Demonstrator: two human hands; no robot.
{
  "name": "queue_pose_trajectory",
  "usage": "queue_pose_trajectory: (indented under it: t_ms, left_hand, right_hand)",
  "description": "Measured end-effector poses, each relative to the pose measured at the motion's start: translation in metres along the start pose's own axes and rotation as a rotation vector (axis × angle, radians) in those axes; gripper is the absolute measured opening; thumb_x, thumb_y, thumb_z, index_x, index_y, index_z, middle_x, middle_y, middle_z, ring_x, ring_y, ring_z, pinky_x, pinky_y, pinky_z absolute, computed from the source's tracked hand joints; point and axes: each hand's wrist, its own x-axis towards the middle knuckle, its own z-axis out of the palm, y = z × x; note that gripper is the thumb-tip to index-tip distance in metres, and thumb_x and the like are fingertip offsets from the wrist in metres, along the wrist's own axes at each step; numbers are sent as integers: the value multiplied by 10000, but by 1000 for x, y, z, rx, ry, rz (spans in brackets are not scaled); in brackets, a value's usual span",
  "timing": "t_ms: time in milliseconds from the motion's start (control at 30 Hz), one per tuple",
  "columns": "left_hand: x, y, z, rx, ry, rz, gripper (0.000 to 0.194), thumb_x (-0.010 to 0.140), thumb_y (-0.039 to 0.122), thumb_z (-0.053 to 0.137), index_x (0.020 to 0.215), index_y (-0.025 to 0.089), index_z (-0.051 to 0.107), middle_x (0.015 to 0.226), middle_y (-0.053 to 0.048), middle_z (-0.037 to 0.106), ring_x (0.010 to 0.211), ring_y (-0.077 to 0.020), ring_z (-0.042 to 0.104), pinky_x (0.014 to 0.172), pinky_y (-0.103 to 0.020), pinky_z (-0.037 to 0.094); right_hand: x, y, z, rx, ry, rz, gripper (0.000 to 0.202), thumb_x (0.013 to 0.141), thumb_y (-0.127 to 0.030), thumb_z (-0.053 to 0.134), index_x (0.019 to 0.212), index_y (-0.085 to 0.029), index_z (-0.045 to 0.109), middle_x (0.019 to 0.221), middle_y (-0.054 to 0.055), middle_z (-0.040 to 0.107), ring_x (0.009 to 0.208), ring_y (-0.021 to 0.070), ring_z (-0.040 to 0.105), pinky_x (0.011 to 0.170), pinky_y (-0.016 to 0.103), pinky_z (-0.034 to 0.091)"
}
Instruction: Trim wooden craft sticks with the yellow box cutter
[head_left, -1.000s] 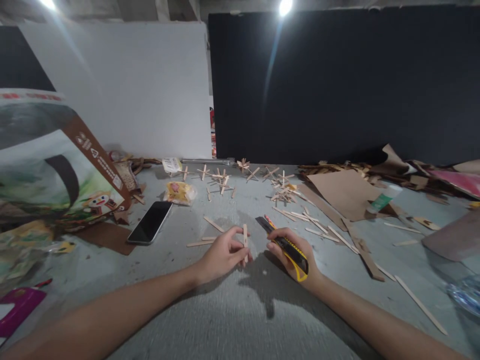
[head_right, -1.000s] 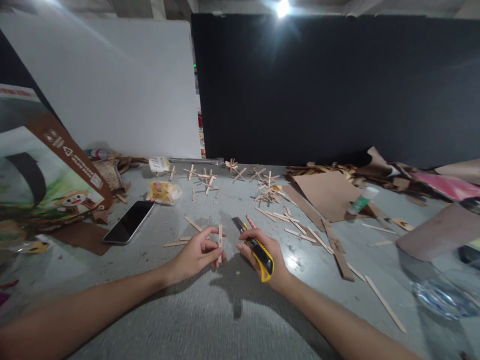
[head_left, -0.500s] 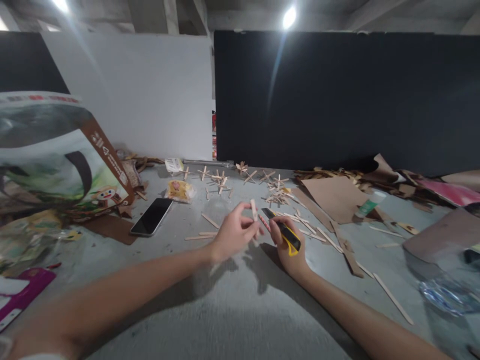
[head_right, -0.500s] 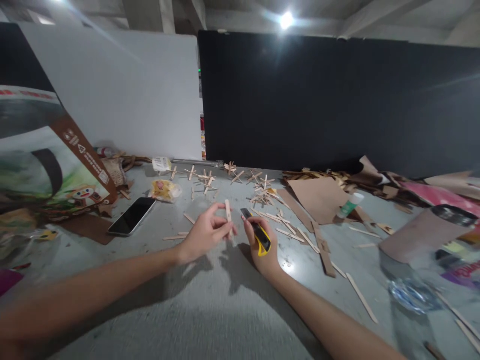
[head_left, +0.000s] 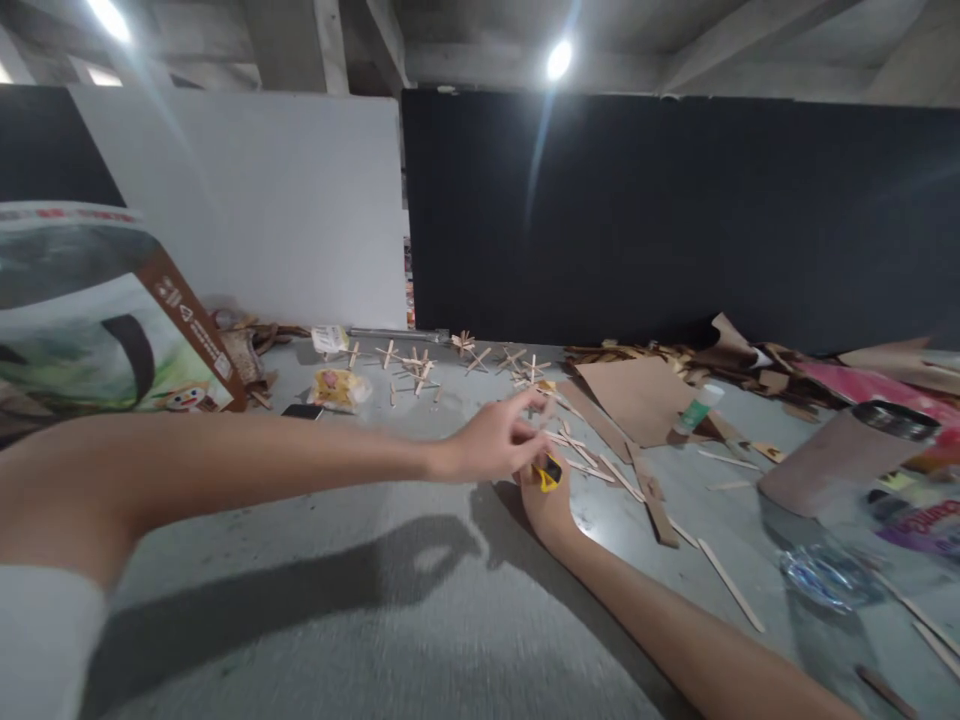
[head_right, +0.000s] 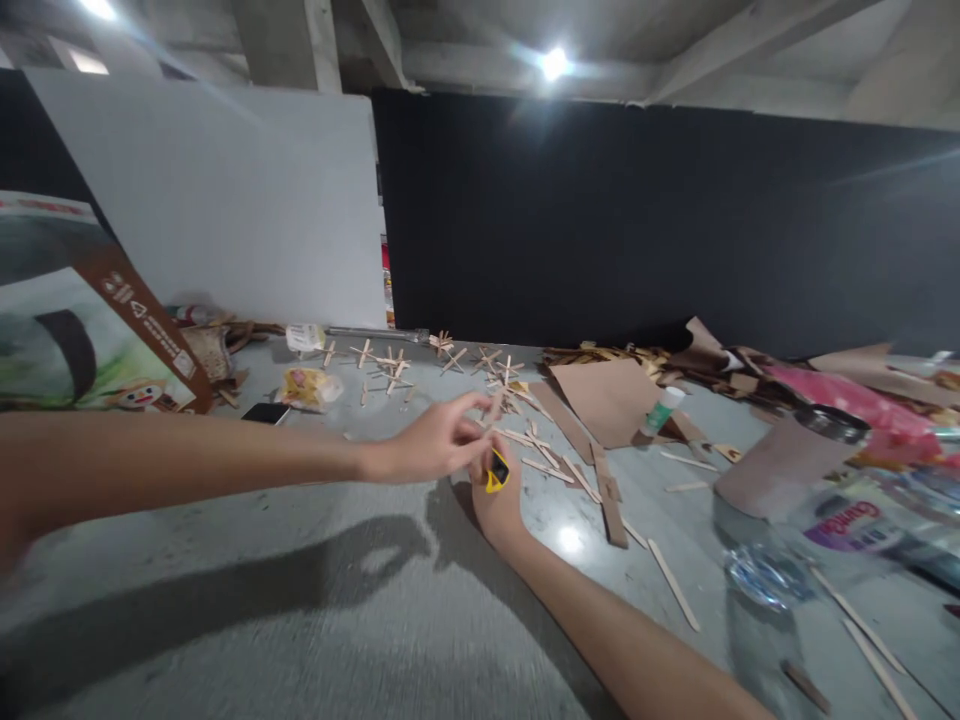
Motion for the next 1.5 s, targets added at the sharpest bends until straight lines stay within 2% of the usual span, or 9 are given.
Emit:
queue_pose_trajectory:
  t_ms: [167,267,367,500,667,800,933,1233,1500]
  left_hand:
    - [-108,-42,-47,126,63,-249,351,896,356,668,1172,186,531,705,-3,716,564,-141,583,588,-255,432]
    - [-156,-60,-50,119,39,-330,363,920,391,672,1194,197,534,734,-10,720,647,-161,628,675,-286,469]
    - [-174,-66,-44,52,144,-354,404,913,431,694,1210,209,532,751,-13,727,675,-177,648,699,-307,498]
    - [-160,-55,-37,-62,322,-311,455,874,467,731,1195,210,535,764,-28,744,651,-179,635,674,-320,514]
    - [-127,-42,-30,-117,323,-227,436,861,430,746,1158,198,526,736,-26,742,617,-158,613,653,-302,494]
    - [-104,-53,-21,-228,293,-199,444,857,449,746,1138,197,511,733,-20,740,583,-143,606,626,-282,478]
    - [-87,-74,-16,-340,303,-229,470,808,446,781,1081,208,482,698,-11,731,533,-135,598,587,-268,447]
    - [-95,-91,-17,-426,234,-247,604,820,429,791,1261,195,451,702,3,729,548,-146,631,587,-266,443]
    - [-95,-92,-18,-450,289,-232,494,813,391,789,1147,204,477,760,-27,763,583,-149,653,617,-279,467]
  right_hand:
    - [0,-12,4,41,59,95,334,943,-550,616,850,-230,627,696,16,614,648,198,562,625,319,445]
    - [0,-10,5,53,63,118,338,941,-559,628,869,-229,637,692,11,614,643,195,568,604,311,433]
    - [-1,-5,5,56,49,111,343,942,-569,634,896,-229,641,713,5,624,638,187,563,582,301,423]
    - [-5,-7,4,28,-11,68,333,946,-564,643,957,-231,642,726,-6,620,621,174,538,579,298,418]
    - [-11,-18,2,45,-71,51,363,950,-572,649,1060,-243,541,653,-59,542,546,158,474,542,287,399]
    - [-13,-18,3,72,-57,62,412,927,-607,681,1011,-260,476,637,-70,529,524,156,481,512,282,396]
    - [-13,-17,4,94,-10,66,400,920,-607,695,1017,-242,563,655,-55,564,532,149,518,524,281,435]
    - [-24,-15,-3,47,-59,-69,296,946,-520,721,981,-230,674,670,-20,653,536,151,612,532,272,514]
    - [-29,-22,-8,-93,-203,-236,172,1029,-391,643,1089,-250,720,702,-2,767,572,170,744,578,253,583]
